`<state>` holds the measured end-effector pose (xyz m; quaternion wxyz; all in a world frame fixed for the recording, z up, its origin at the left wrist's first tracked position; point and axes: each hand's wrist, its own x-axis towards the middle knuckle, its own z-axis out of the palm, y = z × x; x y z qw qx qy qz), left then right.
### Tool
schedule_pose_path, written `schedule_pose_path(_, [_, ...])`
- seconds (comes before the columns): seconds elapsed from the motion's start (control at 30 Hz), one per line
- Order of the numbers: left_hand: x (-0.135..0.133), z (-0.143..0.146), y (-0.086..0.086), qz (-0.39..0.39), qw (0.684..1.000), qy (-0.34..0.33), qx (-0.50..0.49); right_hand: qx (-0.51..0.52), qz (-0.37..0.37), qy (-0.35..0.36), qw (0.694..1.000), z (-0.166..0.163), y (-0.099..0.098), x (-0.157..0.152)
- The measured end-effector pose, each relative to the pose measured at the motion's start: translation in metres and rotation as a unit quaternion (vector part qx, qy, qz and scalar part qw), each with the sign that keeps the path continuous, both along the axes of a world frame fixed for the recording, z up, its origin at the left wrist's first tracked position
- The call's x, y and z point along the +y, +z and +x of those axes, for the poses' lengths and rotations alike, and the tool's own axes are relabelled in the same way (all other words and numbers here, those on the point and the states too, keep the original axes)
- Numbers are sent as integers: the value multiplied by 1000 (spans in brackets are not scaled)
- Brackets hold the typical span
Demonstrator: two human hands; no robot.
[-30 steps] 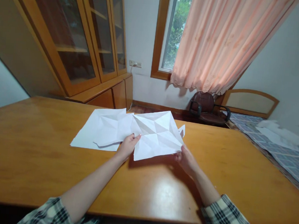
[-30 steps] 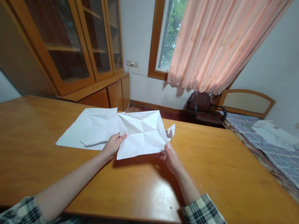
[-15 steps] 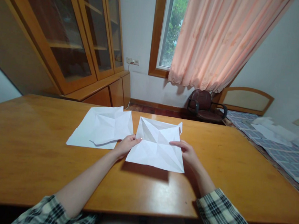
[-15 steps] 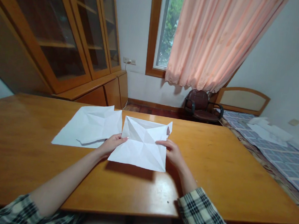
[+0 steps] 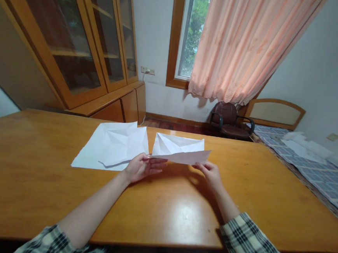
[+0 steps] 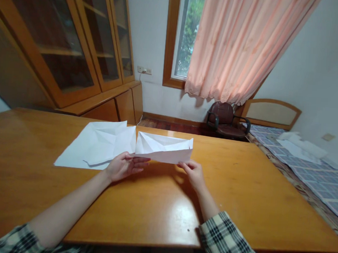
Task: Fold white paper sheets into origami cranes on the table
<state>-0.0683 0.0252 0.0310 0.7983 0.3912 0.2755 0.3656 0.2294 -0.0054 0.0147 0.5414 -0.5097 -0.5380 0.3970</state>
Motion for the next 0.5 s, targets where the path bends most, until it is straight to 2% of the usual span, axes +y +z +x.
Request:
schedule_pose_path(0.07, [-2, 1, 0, 31, 999, -8, -17, 33, -9, -8, 999, -2, -2, 0])
schedule_pose_path(0.17, [-5, 7, -3, 58, 998, 19, 5, 76, -11, -16, 997, -7, -3, 0])
schedule_pose_path(0.27, [-4, 15, -9, 63, 989, 107, 82, 98, -11, -18, 995, -11, -1, -1])
schedule_pose_path(0.37, [0, 20, -15, 93, 961, 203, 164, 106, -12, -22, 994, -16, 1, -2])
schedule_pose_path(0.5, [4, 21, -17, 125, 932, 265, 213, 116, -11, -38, 992, -26, 1, -3])
